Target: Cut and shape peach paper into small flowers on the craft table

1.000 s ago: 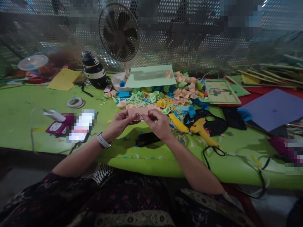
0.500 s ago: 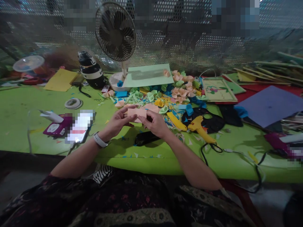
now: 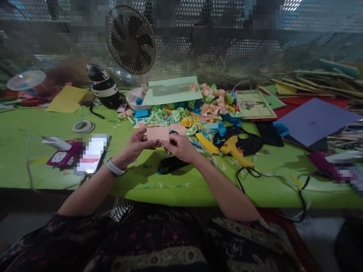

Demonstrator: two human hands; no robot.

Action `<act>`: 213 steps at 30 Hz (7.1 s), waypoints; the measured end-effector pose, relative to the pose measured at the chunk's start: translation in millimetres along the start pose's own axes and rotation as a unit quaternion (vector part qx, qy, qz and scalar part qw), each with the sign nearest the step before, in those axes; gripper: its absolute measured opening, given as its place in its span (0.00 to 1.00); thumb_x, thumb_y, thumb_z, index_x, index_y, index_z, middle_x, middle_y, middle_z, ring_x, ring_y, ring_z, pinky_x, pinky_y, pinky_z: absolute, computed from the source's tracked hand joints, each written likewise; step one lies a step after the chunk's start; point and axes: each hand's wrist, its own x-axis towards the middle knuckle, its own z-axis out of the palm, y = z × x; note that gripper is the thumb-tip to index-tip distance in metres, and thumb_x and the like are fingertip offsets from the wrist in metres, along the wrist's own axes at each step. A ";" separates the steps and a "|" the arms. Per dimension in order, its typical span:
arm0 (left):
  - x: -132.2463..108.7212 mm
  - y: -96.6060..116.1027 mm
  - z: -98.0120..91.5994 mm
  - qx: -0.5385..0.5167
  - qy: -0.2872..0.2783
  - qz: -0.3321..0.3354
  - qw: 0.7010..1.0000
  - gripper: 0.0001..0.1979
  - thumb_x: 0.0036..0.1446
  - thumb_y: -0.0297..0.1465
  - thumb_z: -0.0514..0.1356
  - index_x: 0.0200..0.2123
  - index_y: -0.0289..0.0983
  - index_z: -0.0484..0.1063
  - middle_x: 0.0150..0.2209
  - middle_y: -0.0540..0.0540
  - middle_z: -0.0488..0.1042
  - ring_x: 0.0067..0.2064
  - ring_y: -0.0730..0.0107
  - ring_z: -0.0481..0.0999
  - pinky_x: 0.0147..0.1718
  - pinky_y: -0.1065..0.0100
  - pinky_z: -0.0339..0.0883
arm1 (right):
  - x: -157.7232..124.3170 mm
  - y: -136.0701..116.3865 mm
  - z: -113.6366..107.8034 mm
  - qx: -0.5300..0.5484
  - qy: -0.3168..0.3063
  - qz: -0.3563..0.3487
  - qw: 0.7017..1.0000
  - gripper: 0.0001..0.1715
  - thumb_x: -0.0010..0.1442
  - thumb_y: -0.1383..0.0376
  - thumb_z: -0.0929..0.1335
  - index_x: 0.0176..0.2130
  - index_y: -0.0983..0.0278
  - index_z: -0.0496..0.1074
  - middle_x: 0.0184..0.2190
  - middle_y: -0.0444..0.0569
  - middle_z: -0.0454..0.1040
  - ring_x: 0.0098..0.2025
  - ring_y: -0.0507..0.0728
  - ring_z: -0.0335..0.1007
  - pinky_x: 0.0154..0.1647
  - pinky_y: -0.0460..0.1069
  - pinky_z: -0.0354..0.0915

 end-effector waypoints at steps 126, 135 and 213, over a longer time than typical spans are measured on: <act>0.7 14.6 -9.4 0.041 0.068 0.036 0.996 0.15 0.47 0.39 0.73 0.31 0.33 0.79 0.28 0.48 0.75 0.28 0.76 0.73 0.28 0.73 0.67 | -4.4 -20.8 -21.8 -0.013 -0.097 0.165 0.981 0.27 0.46 0.46 0.76 0.32 0.62 0.67 0.25 0.40 0.63 0.27 0.51 0.58 0.27 0.47 0.54; 1.6 11.8 -15.2 0.053 0.055 0.035 0.997 0.16 0.48 0.40 0.72 0.33 0.32 0.79 0.31 0.46 0.76 0.30 0.75 0.74 0.28 0.73 0.67 | -5.1 -22.7 -22.8 -0.047 -0.097 0.150 0.983 0.25 0.48 0.47 0.75 0.33 0.63 0.68 0.23 0.39 0.62 0.25 0.49 0.54 0.24 0.46 0.49; 14.0 6.6 -24.6 -0.089 -0.047 -0.080 0.992 0.15 0.52 0.31 0.69 0.44 0.35 0.79 0.49 0.38 0.79 0.39 0.68 0.78 0.35 0.72 0.70 | 0.7 -5.6 -18.7 0.003 -0.065 0.188 0.980 0.32 0.37 0.41 0.77 0.23 0.64 0.67 0.19 0.41 0.69 0.23 0.49 0.62 0.24 0.45 0.55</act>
